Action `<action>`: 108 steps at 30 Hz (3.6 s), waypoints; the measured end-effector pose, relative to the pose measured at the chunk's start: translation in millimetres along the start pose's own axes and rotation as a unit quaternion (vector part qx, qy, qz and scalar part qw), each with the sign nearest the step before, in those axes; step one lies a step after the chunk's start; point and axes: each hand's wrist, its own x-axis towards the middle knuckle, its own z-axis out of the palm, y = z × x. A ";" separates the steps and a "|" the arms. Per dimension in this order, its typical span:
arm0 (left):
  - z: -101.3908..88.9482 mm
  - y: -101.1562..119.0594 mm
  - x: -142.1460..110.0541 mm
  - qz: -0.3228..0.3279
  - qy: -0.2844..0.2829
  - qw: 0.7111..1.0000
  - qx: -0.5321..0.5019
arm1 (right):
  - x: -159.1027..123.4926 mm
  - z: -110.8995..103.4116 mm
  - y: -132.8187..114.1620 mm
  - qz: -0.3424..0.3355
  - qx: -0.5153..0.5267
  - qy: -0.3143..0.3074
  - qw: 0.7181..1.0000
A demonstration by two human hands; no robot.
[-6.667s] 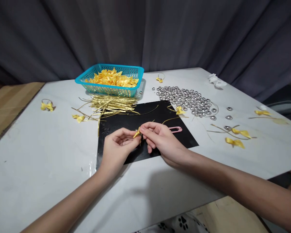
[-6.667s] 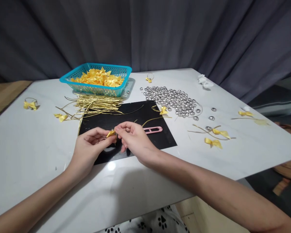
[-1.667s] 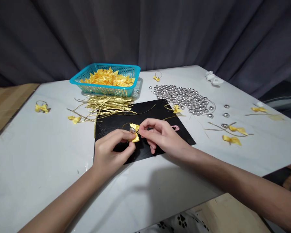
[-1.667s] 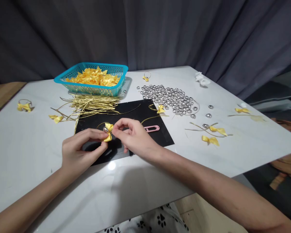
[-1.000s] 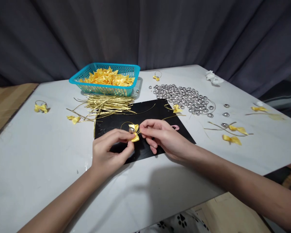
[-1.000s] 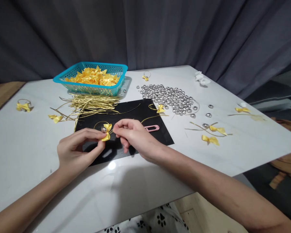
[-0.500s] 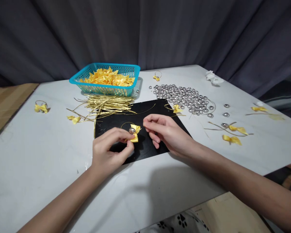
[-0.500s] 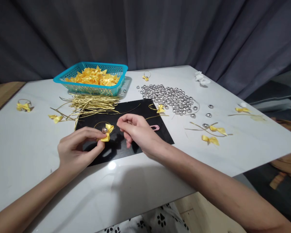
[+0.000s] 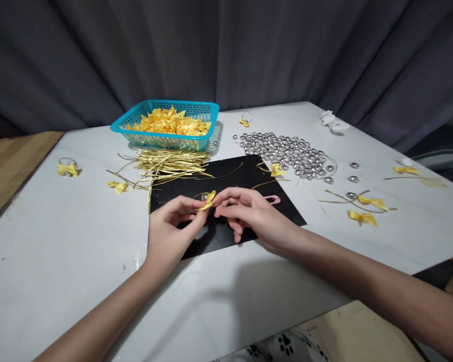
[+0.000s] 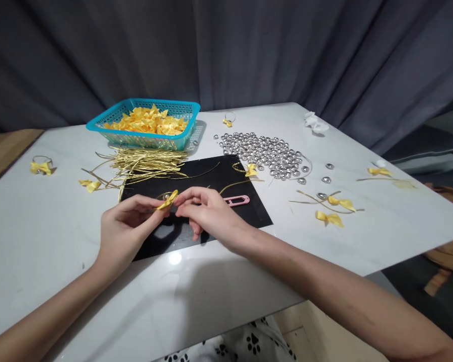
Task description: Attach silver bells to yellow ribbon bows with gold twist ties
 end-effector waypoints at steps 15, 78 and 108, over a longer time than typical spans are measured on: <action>4.0 3.4 4.2 -0.279 0.055 0.932 -0.225 | -0.1 6.5 4.2 -0.081 0.025 0.078 0.993; 2.2 20.2 8.9 -0.421 -0.003 0.868 -0.264 | 0.8 5.7 18.5 -0.143 -0.141 0.092 0.975; 4.0 14.6 6.5 -0.389 -0.039 0.874 -0.289 | 2.0 6.0 17.7 -0.111 -0.127 0.110 0.980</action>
